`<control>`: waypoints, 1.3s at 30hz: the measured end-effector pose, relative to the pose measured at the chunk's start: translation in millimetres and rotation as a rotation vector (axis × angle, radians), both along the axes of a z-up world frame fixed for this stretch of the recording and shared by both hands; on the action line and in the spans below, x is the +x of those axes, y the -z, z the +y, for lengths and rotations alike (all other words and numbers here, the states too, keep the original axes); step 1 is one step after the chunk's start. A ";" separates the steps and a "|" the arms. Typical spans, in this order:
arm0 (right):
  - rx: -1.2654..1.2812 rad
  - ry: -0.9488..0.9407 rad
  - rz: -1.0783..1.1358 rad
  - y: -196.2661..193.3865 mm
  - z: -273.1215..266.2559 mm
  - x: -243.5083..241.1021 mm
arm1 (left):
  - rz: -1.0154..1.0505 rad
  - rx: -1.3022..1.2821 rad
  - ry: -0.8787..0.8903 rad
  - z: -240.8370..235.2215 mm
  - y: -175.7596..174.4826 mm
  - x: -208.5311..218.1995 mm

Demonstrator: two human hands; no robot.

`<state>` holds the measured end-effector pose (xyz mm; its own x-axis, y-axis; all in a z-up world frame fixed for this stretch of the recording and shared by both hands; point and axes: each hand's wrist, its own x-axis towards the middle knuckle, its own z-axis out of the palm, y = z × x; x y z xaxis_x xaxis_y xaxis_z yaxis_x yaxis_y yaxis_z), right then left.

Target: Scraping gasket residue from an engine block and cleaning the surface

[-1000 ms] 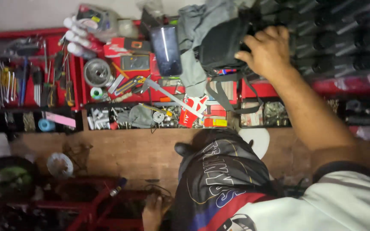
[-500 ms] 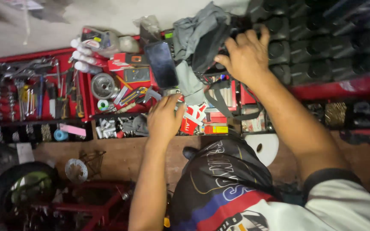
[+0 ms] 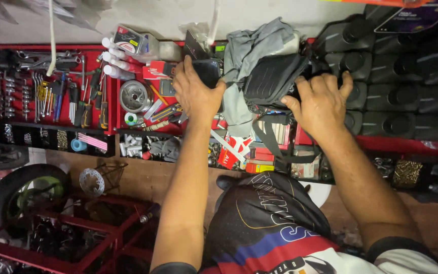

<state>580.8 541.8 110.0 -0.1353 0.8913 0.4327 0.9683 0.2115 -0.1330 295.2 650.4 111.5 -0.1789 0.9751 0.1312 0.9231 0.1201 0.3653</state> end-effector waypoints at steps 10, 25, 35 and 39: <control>-0.018 0.015 0.007 -1.0 2.0 4.1 | 0.135 -0.023 -0.004 9.6 -1.6 16.6; -0.113 0.057 -0.050 -26.4 3.6 2.0 | 0.169 -0.052 0.214 -13.6 -27.6 27.8; -0.208 -0.027 -0.015 -23.5 24.8 2.1 | -0.207 -0.165 0.716 -40.3 -29.0 84.9; -0.230 -0.020 -0.020 -18.6 29.3 -3.3 | -0.264 -0.161 0.644 -45.0 -19.0 87.0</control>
<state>577.5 571.1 128.6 -0.1603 0.9632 0.2157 0.9671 0.1970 -0.1609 382.3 605.3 130.5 0.4330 0.9014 0.0082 0.7119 -0.3475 0.6103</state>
